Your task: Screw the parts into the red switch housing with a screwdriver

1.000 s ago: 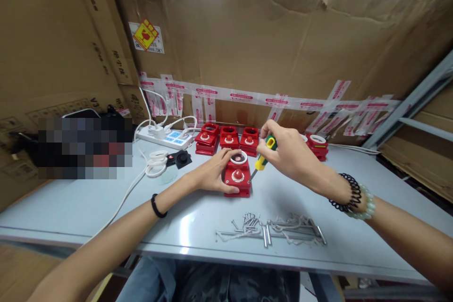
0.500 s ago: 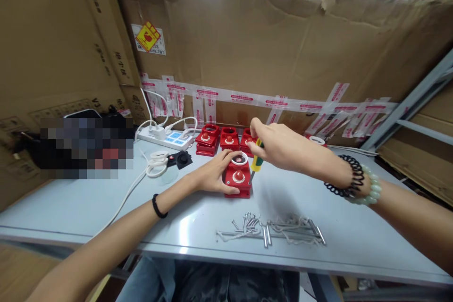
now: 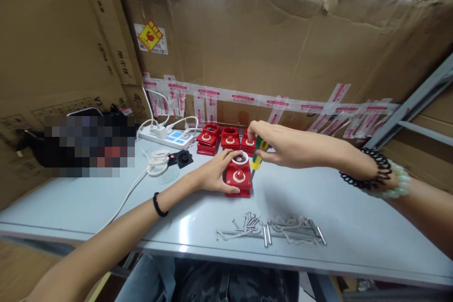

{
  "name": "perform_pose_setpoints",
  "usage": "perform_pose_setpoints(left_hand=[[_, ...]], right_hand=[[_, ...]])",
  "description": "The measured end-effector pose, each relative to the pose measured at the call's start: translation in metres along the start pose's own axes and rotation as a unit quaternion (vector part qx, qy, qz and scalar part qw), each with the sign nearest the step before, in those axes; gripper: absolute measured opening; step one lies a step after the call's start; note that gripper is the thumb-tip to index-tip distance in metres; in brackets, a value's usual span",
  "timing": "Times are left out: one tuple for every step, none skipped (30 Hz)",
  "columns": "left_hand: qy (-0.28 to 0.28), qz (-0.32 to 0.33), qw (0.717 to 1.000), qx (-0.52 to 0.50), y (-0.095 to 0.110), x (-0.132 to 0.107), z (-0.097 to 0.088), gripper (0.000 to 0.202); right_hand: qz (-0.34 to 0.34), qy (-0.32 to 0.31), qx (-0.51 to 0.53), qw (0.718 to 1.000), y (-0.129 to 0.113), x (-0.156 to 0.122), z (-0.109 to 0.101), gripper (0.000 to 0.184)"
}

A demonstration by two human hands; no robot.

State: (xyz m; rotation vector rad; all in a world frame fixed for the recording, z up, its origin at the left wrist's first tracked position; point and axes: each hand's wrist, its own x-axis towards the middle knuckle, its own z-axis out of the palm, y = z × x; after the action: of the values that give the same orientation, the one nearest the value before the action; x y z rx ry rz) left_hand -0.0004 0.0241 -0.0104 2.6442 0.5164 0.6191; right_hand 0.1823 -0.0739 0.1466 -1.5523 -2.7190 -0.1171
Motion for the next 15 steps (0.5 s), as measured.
perform_pose_setpoints(left_hand=[[0.000, 0.002, 1.000, 0.001, -0.0003, -0.0001, 0.0000, 0.095], [-0.001, 0.003, 1.000, 0.003, -0.0004, -0.0003, 0.0000, 0.095], [-0.003, 0.002, 1.000, 0.004, -0.0005, -0.0004, 0.0000, 0.095], [-0.005, 0.000, 1.000, 0.005, -0.0005, -0.0004, -0.0001, 0.095], [-0.007, -0.003, 1.000, 0.005, -0.0004, -0.0004, -0.0002, 0.095], [-0.009, -0.006, 1.000, 0.006, -0.0002, -0.0004, -0.0003, 0.095], [-0.009, -0.008, 1.000, 0.006, 0.0001, -0.0003, -0.0004, 0.095], [-0.008, -0.008, 1.000, 0.007, 0.0003, -0.0002, -0.0005, 0.095], [-0.007, -0.007, 1.000, 0.008, 0.0004, -0.0001, -0.0005, 0.094], [-0.006, -0.006, 1.000, 0.010, 0.0004, -0.0001, -0.0005, 0.094], [-0.005, -0.005, 1.000, 0.011, 0.0004, -0.0001, -0.0004, 0.094], [-0.005, -0.004, 1.000, 0.012, 0.0002, -0.0002, -0.0004, 0.094], [-0.005, -0.005, 1.000, 0.011, 0.0000, -0.0002, -0.0003, 0.094], [-0.006, -0.006, 1.000, 0.011, -0.0001, -0.0003, -0.0002, 0.094], [-0.008, -0.008, 1.000, 0.009, -0.0003, -0.0002, -0.0002, 0.094]], right_hand=[[-0.015, -0.009, 0.017, 1.000, 0.0007, -0.0009, -0.0006, 0.012], [-0.014, -0.013, 0.022, 1.000, 0.0011, -0.0015, -0.0006, 0.012], [0.003, -0.013, 0.019, 1.000, 0.0013, -0.0016, -0.0002, 0.013], [0.026, -0.009, 0.011, 1.000, 0.0014, -0.0013, 0.0007, 0.015], [0.047, -0.001, 0.004, 0.999, 0.0012, -0.0007, 0.0015, 0.016], [0.058, 0.007, 0.003, 0.998, 0.0009, 0.0000, 0.0022, 0.016], [0.056, 0.013, 0.010, 0.998, 0.0004, 0.0006, 0.0024, 0.014], [0.042, 0.014, 0.026, 0.999, -0.0002, 0.0010, 0.0022, 0.011], [0.024, 0.012, 0.046, 0.999, -0.0010, 0.0011, 0.0017, 0.011], [0.007, 0.008, 0.064, 0.998, -0.0019, 0.0012, 0.0011, 0.016], [-0.003, 0.003, 0.074, 0.997, -0.0026, 0.0011, 0.0007, 0.019], [0.000, 0.001, 0.073, 0.997, -0.0030, 0.0011, 0.0008, 0.020], [0.015, 0.005, 0.060, 0.998, -0.0031, 0.0013, 0.0015, 0.019], [0.038, 0.013, 0.040, 0.998, -0.0027, 0.0016, 0.0027, 0.017], [0.061, 0.023, 0.021, 0.998, -0.0019, 0.0020, 0.0042, 0.017]])
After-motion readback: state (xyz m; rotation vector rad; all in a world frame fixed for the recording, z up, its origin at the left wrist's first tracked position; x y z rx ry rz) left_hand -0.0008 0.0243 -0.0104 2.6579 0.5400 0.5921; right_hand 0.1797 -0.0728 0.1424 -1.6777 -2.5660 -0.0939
